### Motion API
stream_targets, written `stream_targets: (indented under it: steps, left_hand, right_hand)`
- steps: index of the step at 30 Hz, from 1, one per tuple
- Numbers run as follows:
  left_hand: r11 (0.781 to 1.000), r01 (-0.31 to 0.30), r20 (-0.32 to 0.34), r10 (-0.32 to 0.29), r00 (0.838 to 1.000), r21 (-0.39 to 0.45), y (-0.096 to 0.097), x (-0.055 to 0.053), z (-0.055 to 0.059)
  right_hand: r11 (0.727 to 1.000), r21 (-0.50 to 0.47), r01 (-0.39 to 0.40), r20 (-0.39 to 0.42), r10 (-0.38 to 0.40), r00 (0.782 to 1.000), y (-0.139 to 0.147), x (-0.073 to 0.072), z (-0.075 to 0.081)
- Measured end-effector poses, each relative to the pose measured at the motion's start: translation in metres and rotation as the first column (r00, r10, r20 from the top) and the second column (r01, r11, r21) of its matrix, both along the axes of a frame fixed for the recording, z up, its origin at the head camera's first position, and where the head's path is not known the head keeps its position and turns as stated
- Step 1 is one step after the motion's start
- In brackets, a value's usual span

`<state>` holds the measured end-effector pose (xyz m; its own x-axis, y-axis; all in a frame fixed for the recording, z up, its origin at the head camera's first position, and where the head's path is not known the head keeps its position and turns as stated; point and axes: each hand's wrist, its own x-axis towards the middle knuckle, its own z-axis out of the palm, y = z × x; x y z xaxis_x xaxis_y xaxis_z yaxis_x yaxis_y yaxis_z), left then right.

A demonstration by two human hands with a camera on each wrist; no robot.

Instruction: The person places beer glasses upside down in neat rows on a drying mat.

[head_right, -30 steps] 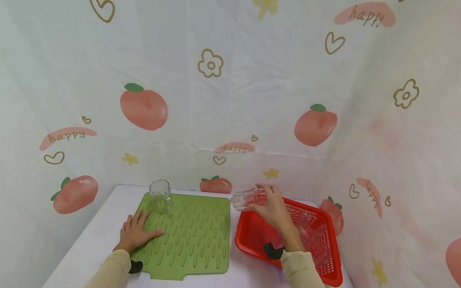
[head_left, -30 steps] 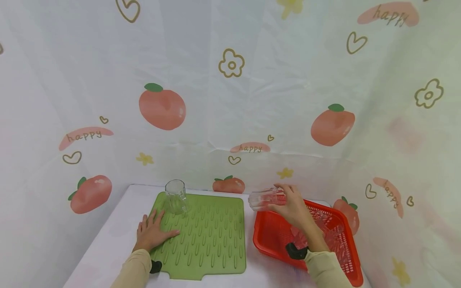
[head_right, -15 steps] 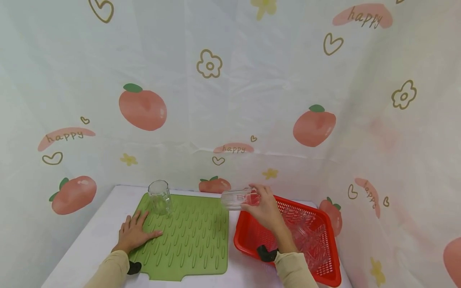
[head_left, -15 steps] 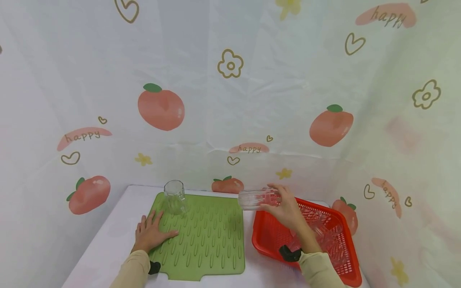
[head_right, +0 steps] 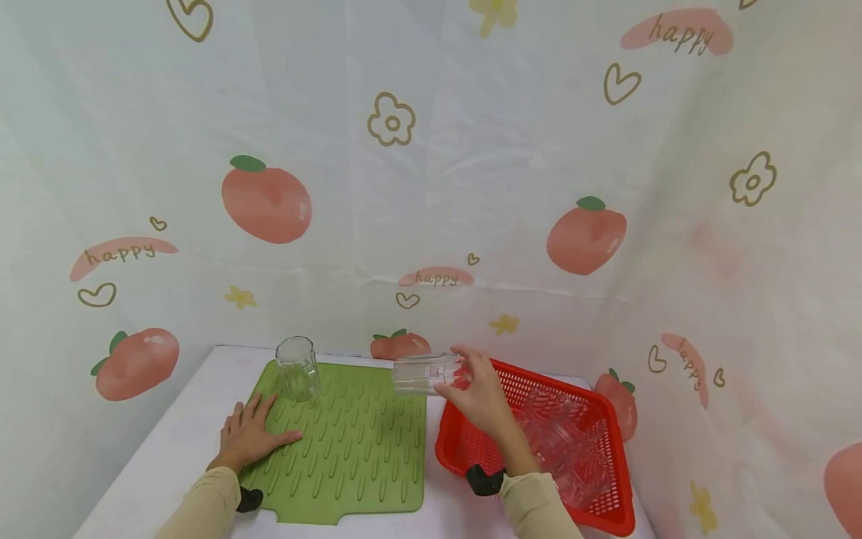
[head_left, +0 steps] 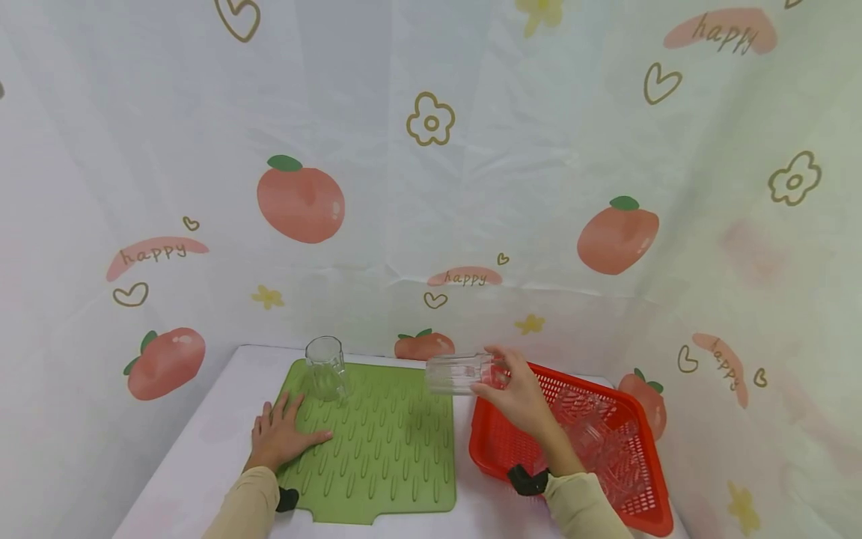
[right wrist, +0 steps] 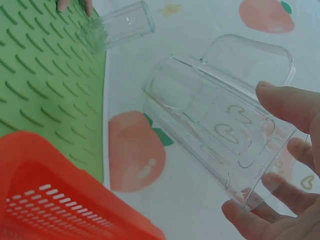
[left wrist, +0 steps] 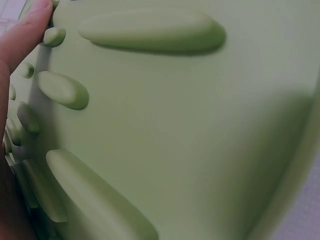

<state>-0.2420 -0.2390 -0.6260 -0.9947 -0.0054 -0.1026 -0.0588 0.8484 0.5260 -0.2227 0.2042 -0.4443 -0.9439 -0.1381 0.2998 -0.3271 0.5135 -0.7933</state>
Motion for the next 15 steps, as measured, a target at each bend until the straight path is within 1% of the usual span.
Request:
stream_targets:
  steps: [2, 5, 15]
  left_hand:
    - [1.0, 0.001, -0.001, -0.001, 1.0, -0.005, 0.0, 0.0, 0.0]
    - [1.0, 0.002, -0.006, -0.002, 1.0, -0.004, -0.001, 0.0, 0.0]
    - [1.0, -0.001, -0.021, 0.001, 1.0, 0.004, -0.001, 0.0, -0.002]
  right_hand:
    - [0.999, -0.04, -0.01, 0.004, 0.01, 1.0, -0.003, -0.001, -0.002]
    - [0.997, -0.074, -0.012, 0.012, 0.013, 1.0, -0.007, -0.002, -0.004]
    - [0.989, -0.145, -0.029, 0.029, 0.033, 0.999, -0.021, -0.001, -0.012]
